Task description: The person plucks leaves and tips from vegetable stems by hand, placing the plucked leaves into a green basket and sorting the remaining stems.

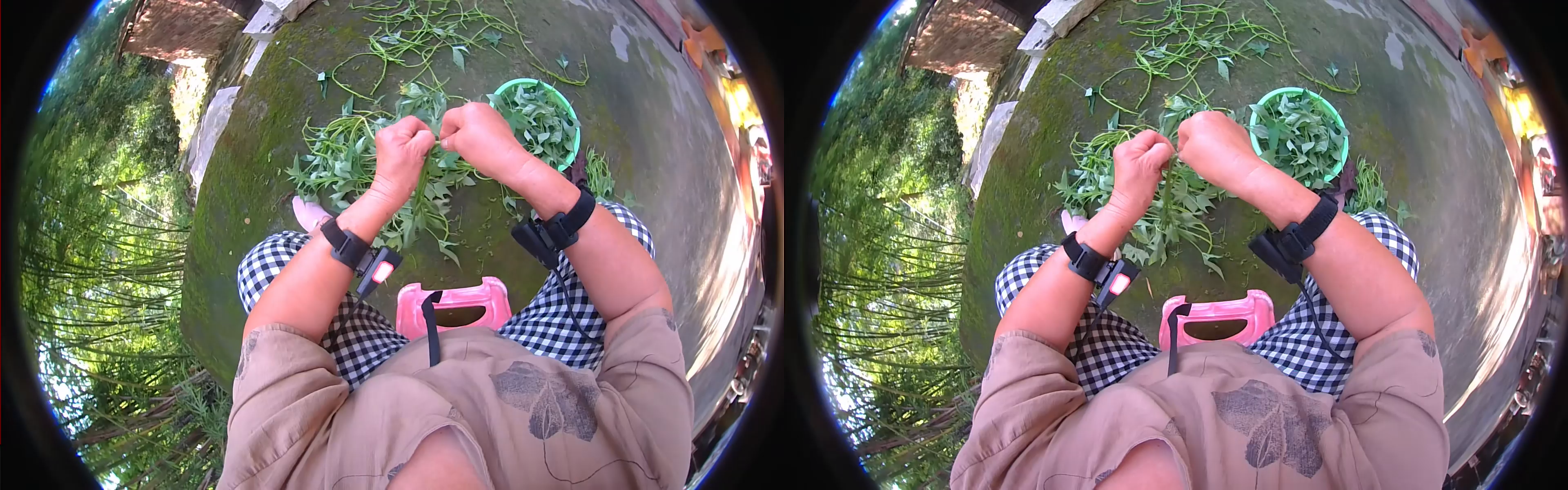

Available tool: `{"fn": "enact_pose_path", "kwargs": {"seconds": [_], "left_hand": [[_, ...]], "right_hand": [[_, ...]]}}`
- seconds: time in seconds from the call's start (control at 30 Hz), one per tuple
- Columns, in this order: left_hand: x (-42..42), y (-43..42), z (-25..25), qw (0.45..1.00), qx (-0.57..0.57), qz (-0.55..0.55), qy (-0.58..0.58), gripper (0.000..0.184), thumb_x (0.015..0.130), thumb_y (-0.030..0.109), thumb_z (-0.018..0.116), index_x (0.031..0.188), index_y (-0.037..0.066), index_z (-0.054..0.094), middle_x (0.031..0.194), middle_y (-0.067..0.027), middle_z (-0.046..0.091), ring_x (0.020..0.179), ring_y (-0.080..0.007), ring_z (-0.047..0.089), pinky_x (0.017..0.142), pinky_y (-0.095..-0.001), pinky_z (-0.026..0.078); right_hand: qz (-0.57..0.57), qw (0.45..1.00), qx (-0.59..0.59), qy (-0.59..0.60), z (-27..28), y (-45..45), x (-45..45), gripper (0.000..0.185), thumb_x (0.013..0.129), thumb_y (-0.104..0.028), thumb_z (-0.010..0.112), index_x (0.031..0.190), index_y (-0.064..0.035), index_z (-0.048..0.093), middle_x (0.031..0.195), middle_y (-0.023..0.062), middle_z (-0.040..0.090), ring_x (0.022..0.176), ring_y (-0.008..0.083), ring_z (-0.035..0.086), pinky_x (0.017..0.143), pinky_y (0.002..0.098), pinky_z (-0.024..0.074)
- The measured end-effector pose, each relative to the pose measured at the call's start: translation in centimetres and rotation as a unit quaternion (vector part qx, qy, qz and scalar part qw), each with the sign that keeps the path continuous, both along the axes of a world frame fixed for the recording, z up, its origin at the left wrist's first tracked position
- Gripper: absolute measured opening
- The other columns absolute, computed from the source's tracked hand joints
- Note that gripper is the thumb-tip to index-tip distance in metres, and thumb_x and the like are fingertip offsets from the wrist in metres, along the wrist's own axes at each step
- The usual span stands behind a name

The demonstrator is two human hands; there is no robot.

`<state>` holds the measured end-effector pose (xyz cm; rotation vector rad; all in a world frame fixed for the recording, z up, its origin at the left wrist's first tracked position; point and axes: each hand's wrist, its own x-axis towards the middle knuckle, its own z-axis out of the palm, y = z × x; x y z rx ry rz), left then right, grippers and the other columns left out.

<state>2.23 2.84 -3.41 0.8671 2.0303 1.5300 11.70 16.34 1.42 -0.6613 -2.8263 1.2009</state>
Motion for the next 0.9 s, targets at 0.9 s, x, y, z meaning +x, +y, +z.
{"fn": "enact_pose_path", "kwargs": {"seconds": [0.9], "left_hand": [[-13.4, -5.6, 9.6, 0.938, 0.189, 0.151, -0.248, 0.013, 0.09, 0.013, 0.053, 0.097, 0.004, 0.059, 0.065, -0.0016, 0.052, 0.045, -0.0072, 0.039, 0.039, -0.0235, 0.027]], "right_hand": [[-0.118, 0.962, -0.244, 0.009, -4.5, 2.0, 0.1, 0.007, 0.073, -0.004, 0.066, 0.077, 0.0013, 0.066, 0.068, 0.0067, 0.064, 0.052, 0.0131, 0.056, 0.049, 0.0293, 0.0474]]}}
